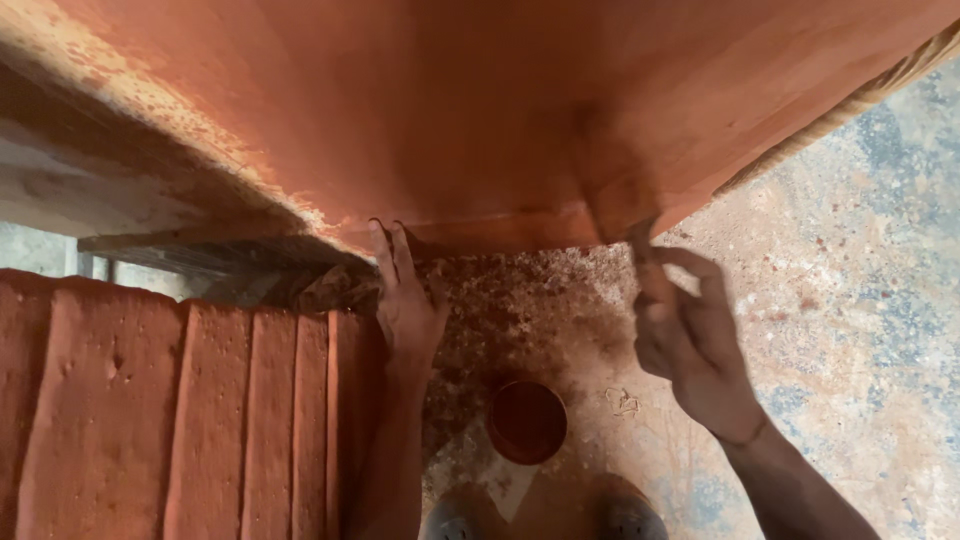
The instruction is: The person paints the lower edge of a wall with orange paint using a brush. They repeatedly dip the brush into a small container on the floor and apply paint along the baseboard area, occasionally using a finger to smooth the edge.
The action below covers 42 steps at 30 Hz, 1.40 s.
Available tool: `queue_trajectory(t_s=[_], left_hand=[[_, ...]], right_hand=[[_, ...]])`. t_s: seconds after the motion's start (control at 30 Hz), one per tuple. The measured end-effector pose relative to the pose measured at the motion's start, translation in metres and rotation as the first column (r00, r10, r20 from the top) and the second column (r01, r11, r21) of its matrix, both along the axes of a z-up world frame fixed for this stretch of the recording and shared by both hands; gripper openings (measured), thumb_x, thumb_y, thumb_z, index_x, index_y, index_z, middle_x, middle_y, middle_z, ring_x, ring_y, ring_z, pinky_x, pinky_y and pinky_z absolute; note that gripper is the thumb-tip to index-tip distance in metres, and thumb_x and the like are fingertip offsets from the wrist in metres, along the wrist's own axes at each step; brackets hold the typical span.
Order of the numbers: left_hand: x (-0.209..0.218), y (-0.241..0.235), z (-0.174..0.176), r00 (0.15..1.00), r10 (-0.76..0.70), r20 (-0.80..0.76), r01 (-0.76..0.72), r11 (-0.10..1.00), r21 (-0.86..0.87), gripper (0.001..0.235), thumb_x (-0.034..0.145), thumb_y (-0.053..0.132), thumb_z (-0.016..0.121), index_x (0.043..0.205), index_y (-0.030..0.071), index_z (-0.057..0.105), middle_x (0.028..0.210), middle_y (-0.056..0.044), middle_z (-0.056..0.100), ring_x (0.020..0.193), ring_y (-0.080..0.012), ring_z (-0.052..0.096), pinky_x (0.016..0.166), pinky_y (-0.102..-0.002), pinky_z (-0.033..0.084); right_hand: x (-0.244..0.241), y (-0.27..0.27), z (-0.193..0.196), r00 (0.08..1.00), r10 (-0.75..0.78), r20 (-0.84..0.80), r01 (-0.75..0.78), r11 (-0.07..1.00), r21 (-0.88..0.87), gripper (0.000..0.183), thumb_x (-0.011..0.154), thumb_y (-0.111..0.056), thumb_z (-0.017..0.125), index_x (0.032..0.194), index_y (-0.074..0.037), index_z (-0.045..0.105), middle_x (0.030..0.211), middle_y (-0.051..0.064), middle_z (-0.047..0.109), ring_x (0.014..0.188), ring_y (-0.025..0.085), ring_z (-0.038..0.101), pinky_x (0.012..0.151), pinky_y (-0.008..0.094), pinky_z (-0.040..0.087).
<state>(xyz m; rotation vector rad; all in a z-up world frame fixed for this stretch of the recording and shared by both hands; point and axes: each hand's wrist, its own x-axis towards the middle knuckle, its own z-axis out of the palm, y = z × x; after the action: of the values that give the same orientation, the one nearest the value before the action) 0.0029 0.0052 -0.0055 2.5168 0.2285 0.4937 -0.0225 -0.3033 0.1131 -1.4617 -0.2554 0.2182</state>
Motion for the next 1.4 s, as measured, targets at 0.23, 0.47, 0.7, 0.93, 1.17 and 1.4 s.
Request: queue_trajectory(t_s=[0.23,0.47,0.7,0.93,1.17,1.4], left_hand=[[0.003,-0.001,0.008,0.960,0.044,-0.276,-0.076,0.992,-0.105,0.081,0.099,0.018,0.061,0.164,0.009,0.013,0.173,-0.010,-0.003,0.089,-0.0371,0.072,0.061,-0.035,0.063],[0.000,0.006,-0.010,0.997,-0.024,0.072,0.017,0.996,0.092,0.081,0.100,0.021,0.065,0.164,0.006,0.018,0.173,-0.014,0.002,0.140,-0.0450,0.050,0.089,-0.042,0.064],[0.001,0.004,-0.016,1.000,-0.009,0.012,0.008,1.000,0.027,0.078,0.098,0.018,0.067,0.161,0.004,0.023,0.170,-0.019,0.010,0.144,-0.0446,0.045,0.087,-0.043,0.062],[0.001,0.001,-0.011,0.994,-0.031,0.106,0.028,0.999,0.025,0.082,0.098,0.017,0.067,0.164,0.006,0.020,0.172,-0.018,0.009,0.141,-0.0449,0.051,0.086,-0.041,0.065],[-0.002,-0.002,0.001,0.994,0.011,-0.106,-0.023,0.993,-0.112,0.083,0.095,0.013,0.064,0.163,0.010,0.016,0.174,-0.017,0.006,0.102,-0.0434,0.071,0.068,-0.040,0.065],[-0.005,-0.006,0.011,0.997,0.014,-0.081,-0.021,0.996,-0.083,0.086,0.090,0.012,0.066,0.163,0.010,0.019,0.173,-0.016,0.009,0.092,-0.0459,0.069,0.070,-0.047,0.061]], right_hand=[[0.017,0.041,-0.069,0.955,-0.127,0.268,0.138,0.990,-0.025,0.042,0.108,-0.008,0.043,0.147,-0.015,0.027,0.092,0.003,0.048,0.055,0.008,0.041,0.040,0.019,0.039],[0.002,0.059,-0.229,0.982,0.148,0.116,-0.097,0.927,-0.361,0.029,0.106,-0.002,0.047,0.134,-0.009,0.047,0.095,0.007,0.053,0.075,0.010,0.051,0.056,0.027,0.047],[0.013,0.051,-0.171,0.806,0.115,-0.580,-0.363,0.871,-0.331,0.036,0.109,-0.018,0.044,0.144,-0.026,0.044,0.092,0.009,0.057,0.056,0.008,0.048,0.048,0.023,0.046],[0.028,0.071,-0.041,0.905,0.239,-0.353,-0.234,0.971,0.058,0.043,0.103,-0.003,0.044,0.145,-0.012,0.043,0.088,0.001,0.049,0.055,0.006,0.040,0.045,0.021,0.037],[0.009,0.084,0.030,0.932,0.065,0.357,-0.041,0.996,-0.076,0.050,0.103,0.004,0.047,0.150,-0.010,0.037,0.103,0.004,0.048,0.078,0.014,0.049,0.069,0.030,0.047],[0.022,0.116,-0.080,0.907,0.281,0.314,-0.065,0.829,-0.555,0.038,0.103,-0.001,0.053,0.138,-0.002,0.038,0.119,0.028,0.060,0.084,0.036,0.065,0.071,0.046,0.060]])
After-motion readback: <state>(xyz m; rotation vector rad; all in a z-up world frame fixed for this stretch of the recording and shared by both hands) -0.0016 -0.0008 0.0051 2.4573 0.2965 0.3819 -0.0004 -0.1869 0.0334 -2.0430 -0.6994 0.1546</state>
